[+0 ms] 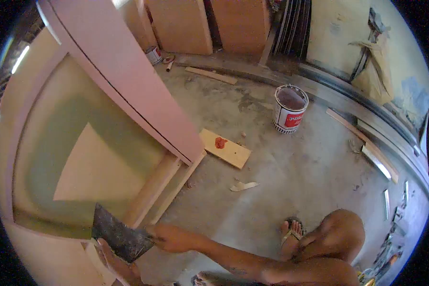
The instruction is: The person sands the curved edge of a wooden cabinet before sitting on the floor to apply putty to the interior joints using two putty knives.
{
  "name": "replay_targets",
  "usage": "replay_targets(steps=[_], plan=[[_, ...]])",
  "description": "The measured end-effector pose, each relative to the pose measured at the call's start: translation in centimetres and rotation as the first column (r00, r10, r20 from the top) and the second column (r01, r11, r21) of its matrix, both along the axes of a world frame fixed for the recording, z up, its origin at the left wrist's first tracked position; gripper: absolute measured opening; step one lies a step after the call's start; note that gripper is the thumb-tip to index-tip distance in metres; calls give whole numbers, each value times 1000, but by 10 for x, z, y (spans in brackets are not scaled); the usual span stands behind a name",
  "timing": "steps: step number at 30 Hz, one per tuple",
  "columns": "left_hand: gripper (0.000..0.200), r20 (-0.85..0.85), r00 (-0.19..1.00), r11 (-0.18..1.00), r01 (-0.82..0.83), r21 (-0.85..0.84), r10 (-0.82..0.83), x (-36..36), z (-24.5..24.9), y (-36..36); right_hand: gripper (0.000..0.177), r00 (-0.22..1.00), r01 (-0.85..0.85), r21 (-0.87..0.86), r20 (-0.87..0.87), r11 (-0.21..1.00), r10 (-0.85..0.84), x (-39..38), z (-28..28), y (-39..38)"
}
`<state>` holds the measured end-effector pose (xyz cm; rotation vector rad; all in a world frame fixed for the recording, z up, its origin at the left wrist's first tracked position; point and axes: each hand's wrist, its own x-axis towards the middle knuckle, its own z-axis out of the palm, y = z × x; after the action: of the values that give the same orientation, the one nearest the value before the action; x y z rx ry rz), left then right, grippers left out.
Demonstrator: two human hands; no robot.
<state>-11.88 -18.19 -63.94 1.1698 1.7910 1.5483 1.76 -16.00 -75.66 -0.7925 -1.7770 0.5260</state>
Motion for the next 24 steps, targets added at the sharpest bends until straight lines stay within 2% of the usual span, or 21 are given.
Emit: replay_targets(steps=[1, 2, 3, 5, 6, 8, 9, 10, 11, 12, 13, 14, 15, 17, 18, 19, 20, 21, 22, 23, 24], plan=[[56, -312, 946, 994, -102, -25, 89, 0, 1, -3, 41, 923, -228, -342, -375, 912, 90, 8, 6, 4], [56, -322, 943, 995, -92, -27, 79, 2, 6, -2, 45, 711, -528, -520, -703, 671, 15, 17, 11, 7], [57, -324, 937, 991, -129, 37, 134, 5, 13, 1, 45, 705, -523, -518, -710, 677, 2, 25, 16, 10], [58, -318, 932, 983, -149, 104, 175, 9, 15, 9, 49, 511, -520, -526, -823, 673, -249, 41, 23, 14], [58, -313, 918, 968, -209, 141, 244, 7, 12, 13, 49, 514, -497, -476, -835, 726, -196, 44, 34, 6], [57, -311, 889, 940, -296, 170, 336, -30, -3, 25, 49, 560, -570, -485, -820, 663, -118, 39, 43, 2], [54, -284, 957, 983, -4, 184, 57, -77, -20, 34, 49, 591, -644, -492, -806, 586, -27, 32, 48, -3], [51, -263, 940, 941, 272, 202, -216, -109, -43, 33, 47, 556, -583, -498, -821, 642, -131, 25, 58, -9], [36, -576, 818, 998, 43, 40, -12, -112, -80, 30, 42, 555, -540, -597, -783, 593, -282, 24, 56, -7], [36, -802, 573, 984, 136, -112, -171, -96, -67, 15, 38, 554, -499, -689, -720, 525, -418, 25, 55, -3], [36, -902, 267, 938, 173, -301, -339, -65, -48, 11, 35, 463, -467, -627, -774, 624, -432, 34, 60, -3], [38, -743, 439, 860, 186, -475, -506, -29, -19, 7, 33, 367, -416, -566, -821, 712, -438, 47, 63, -3], [40, -521, 593, 755, 247, -607, -614, 0, 5, 6, 27, 357, -332, -620, -780, 711, -513, 56, 62, -1], [43, -597, 588, 818, 216, -534, -545, 9, 10, 2, 23, 323, -189, -702, -704, 686, -632, 71, 72, -2], [43, -600, 607, 827, 184, -531, -521, 11, 6, 4, 21, 268, -143, -673, -732, 725, -626, 75, 75, -4], [42, -383, 861, 915, 198, -352, -334, 11, -1, 9, 18, 208, -93, -643, -759, 760, -617, 76, 78, -5], [41, -77, 986, 978, 136, -159, -149, 9, -8, 14, 18, 224, -116, -638, -763, 761, -606, 72, 73, -6], [41, -80, 989, 982, 108, -152, -122, 7, -9, 19, 19, 314, 25, -446, -846, 895, -430, 67, 63, -7], [41, 307, 939, 969, 206, -134, -157, 5, -9, 22, 20, 420, 140, -208, -873, 968, -249, 62, 52, -8], [42, 644, 744, 955, 290, -69, -179, 3, -10, 24, 20, 424, 116, -203, -875, 972, -233, 54, 38, -6], [45, 707, 680, 943, 328, -56, -195, 2, -13, 26, 20, 700, 30, -175, -700, 984, -146, 47, 22, -2]])
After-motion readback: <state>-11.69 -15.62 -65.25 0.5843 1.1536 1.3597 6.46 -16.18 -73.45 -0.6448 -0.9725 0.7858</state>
